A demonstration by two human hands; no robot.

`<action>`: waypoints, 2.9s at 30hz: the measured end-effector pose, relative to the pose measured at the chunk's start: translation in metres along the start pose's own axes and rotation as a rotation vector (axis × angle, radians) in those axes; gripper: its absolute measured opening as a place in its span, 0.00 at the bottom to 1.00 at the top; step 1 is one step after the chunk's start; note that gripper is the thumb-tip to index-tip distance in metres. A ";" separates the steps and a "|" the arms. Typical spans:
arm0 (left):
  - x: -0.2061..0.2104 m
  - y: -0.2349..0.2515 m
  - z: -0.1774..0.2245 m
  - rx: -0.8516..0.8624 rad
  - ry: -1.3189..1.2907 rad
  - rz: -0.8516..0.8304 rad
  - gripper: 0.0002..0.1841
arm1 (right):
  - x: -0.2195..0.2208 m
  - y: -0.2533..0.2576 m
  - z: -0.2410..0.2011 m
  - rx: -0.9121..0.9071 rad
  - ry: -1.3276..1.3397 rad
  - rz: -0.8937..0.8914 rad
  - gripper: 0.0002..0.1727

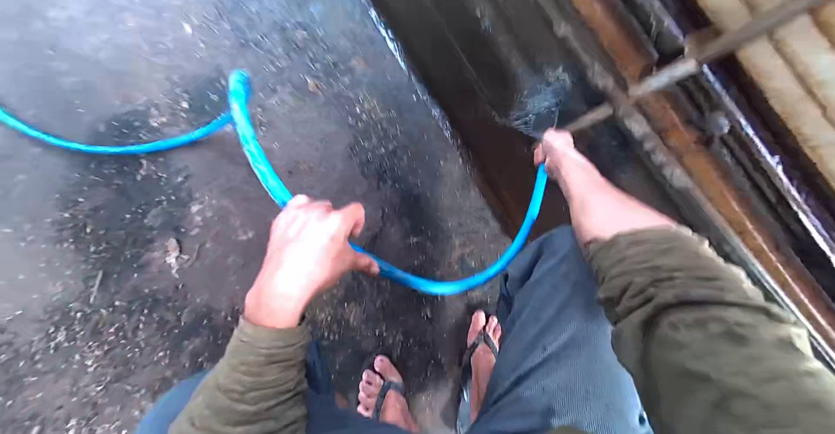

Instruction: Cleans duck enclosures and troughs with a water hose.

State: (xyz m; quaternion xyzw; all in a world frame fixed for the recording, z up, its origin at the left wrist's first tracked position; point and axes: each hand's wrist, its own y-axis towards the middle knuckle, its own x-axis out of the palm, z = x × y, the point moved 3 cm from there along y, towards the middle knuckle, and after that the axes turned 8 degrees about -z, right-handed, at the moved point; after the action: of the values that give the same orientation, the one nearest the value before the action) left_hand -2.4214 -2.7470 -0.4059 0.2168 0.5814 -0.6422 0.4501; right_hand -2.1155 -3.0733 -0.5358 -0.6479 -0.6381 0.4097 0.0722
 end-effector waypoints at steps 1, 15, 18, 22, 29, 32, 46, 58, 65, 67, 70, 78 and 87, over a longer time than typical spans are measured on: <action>-0.004 -0.004 -0.002 -0.016 -0.026 -0.047 0.29 | 0.001 0.000 -0.002 0.004 -0.013 -0.023 0.15; -0.010 -0.011 0.009 0.044 -0.099 -0.141 0.31 | 0.000 0.012 -0.013 -0.063 0.135 -0.115 0.12; -0.006 -0.012 0.013 0.052 -0.108 -0.154 0.31 | 0.006 0.012 -0.019 -0.066 0.146 -0.193 0.16; -0.001 -0.012 0.023 0.111 -0.127 -0.134 0.30 | 0.011 0.004 -0.032 -0.115 0.063 -0.276 0.17; 0.014 -0.009 0.034 0.117 -0.077 -0.005 0.27 | -0.021 0.072 -0.012 -0.117 0.300 -0.332 0.25; 0.016 -0.011 0.036 0.104 -0.097 -0.039 0.27 | -0.009 0.060 -0.025 -0.159 0.261 -0.411 0.24; 0.014 -0.010 0.030 0.033 0.030 -0.236 0.34 | 0.003 0.013 -0.044 -0.204 0.173 -0.307 0.12; -0.008 -0.021 0.035 -0.027 0.058 -0.261 0.35 | -0.012 0.012 -0.041 -0.166 0.268 -0.308 0.14; -0.009 -0.027 0.032 -0.072 0.068 -0.280 0.36 | -0.004 0.008 -0.045 -0.177 0.314 -0.312 0.12; -0.008 -0.026 0.033 -0.081 0.068 -0.304 0.36 | -0.001 0.006 -0.048 -0.177 0.316 -0.326 0.12; -0.006 -0.024 0.033 -0.084 0.072 -0.327 0.36 | 0.005 0.006 -0.052 -0.175 0.316 -0.349 0.13; -0.002 -0.019 0.030 -0.100 0.084 -0.340 0.36 | 0.020 0.014 -0.052 -0.156 0.297 -0.381 0.14; -0.011 -0.030 -0.006 -0.094 0.038 -0.181 0.35 | 0.011 0.025 -0.017 0.195 0.487 -0.190 0.20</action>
State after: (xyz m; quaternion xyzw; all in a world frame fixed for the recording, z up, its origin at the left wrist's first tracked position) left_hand -2.4422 -2.7405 -0.3817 0.1544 0.6365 -0.6480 0.3888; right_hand -2.0876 -3.0605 -0.5451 -0.6547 -0.6172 0.2928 0.3234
